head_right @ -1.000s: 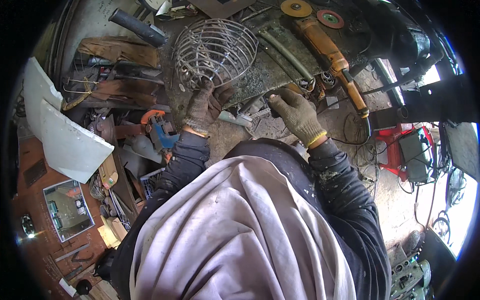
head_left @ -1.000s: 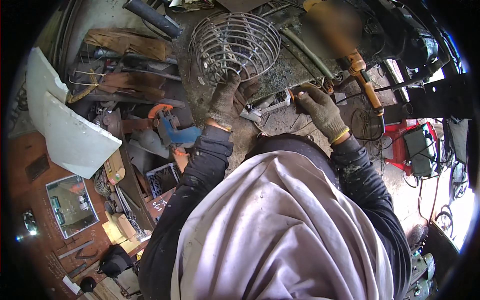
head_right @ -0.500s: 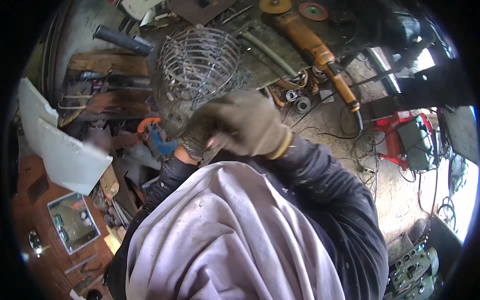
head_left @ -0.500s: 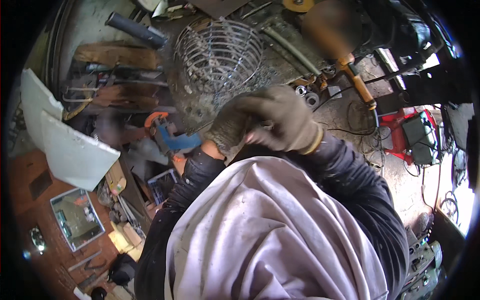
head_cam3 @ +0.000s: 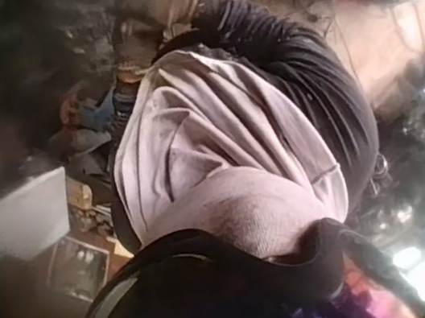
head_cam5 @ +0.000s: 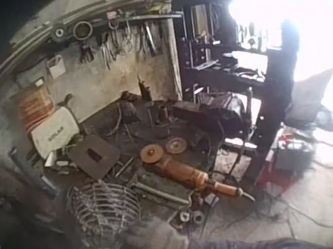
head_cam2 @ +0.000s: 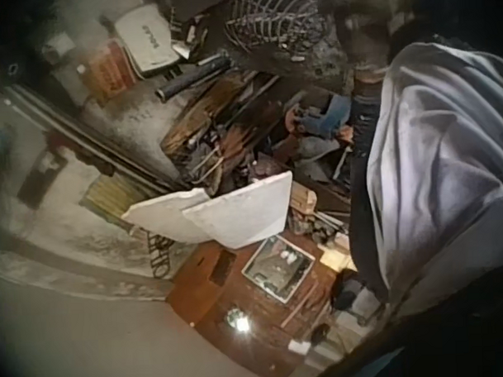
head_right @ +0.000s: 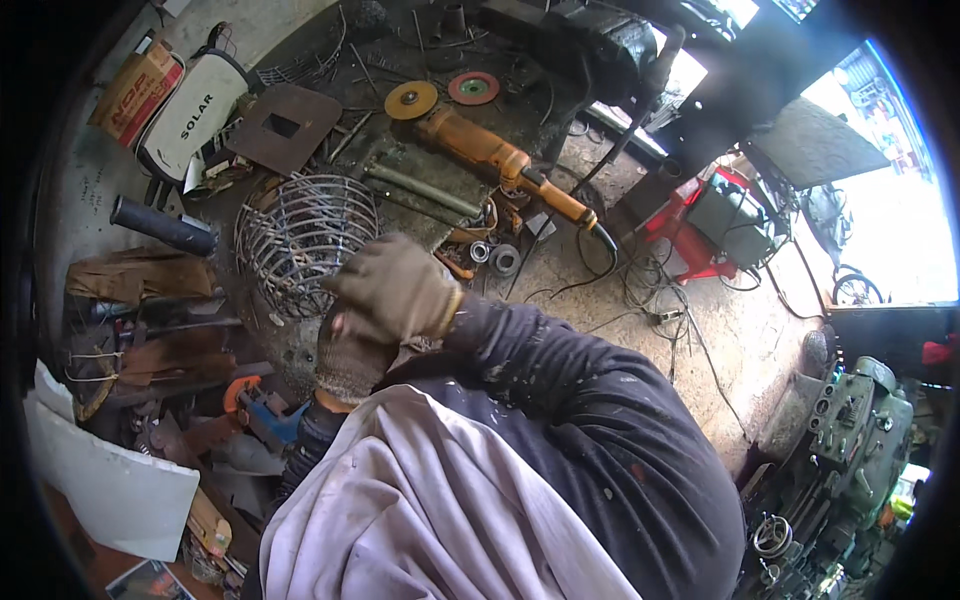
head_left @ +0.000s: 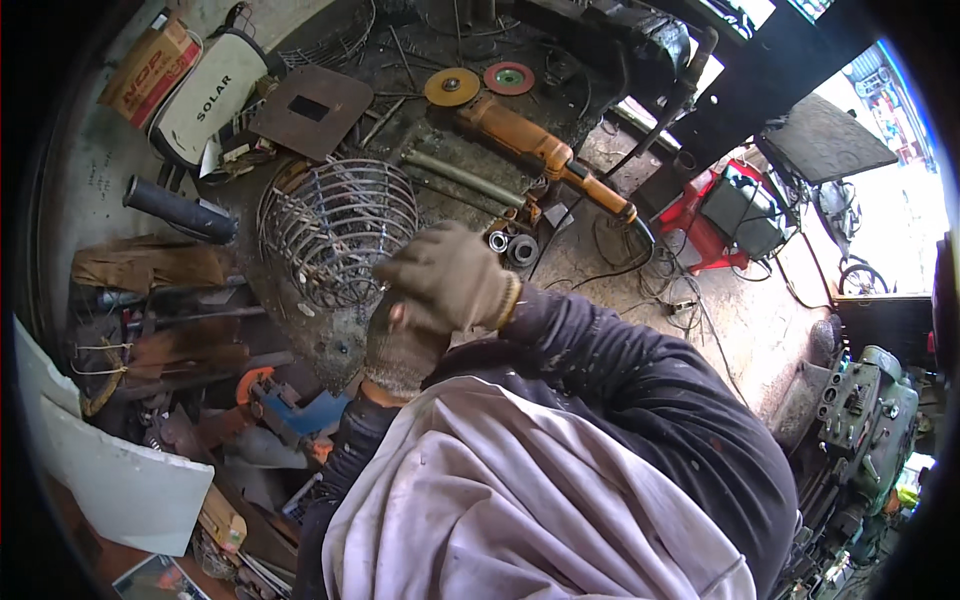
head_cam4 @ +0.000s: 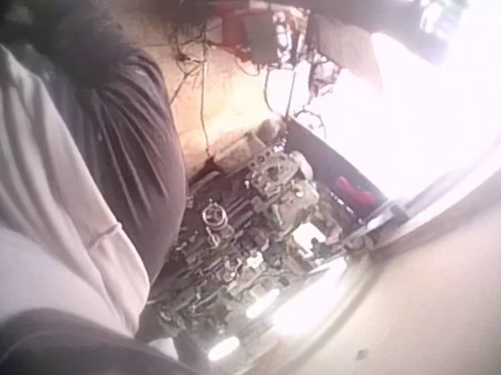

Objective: The person hammers a metal cage structure on a workbench and then uses an angle grinder to smooth the metal surface.

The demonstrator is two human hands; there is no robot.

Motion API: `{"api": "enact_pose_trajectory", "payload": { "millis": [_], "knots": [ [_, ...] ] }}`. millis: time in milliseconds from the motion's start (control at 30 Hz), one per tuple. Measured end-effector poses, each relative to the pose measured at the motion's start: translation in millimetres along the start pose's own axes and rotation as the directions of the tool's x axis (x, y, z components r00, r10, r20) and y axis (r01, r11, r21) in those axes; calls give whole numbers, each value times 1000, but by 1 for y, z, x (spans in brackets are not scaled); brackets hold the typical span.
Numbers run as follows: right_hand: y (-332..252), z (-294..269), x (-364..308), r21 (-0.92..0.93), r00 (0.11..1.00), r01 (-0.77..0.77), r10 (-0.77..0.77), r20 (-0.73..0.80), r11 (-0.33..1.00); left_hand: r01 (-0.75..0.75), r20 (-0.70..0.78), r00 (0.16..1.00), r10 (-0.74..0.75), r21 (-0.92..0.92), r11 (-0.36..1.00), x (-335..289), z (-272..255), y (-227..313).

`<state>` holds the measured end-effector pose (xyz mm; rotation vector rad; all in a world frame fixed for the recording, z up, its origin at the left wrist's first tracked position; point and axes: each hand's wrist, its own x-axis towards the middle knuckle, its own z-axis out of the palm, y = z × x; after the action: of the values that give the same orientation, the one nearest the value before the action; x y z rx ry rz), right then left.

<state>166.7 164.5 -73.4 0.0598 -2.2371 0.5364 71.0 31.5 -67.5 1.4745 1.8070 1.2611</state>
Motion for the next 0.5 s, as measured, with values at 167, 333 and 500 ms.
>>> {"api": "enact_pose_trajectory", "payload": {
  "millis": [167, 333, 500],
  "knots": [
    [23, -59, -41, -123, 871, -472, 440, -219, 873, 374, 225, 807, -545, -910, 179, -10, -22, -9],
    [68, -148, -79, -108, 540, -603, 304, -785, 790, 347, -84, 919, -386, -297, 890, -37, -40, -85],
    [190, -259, -154, 588, 11, -531, 700, -715, 610, 190, -176, 970, -168, 112, 976, -26, -13, -85]
  ]
}}
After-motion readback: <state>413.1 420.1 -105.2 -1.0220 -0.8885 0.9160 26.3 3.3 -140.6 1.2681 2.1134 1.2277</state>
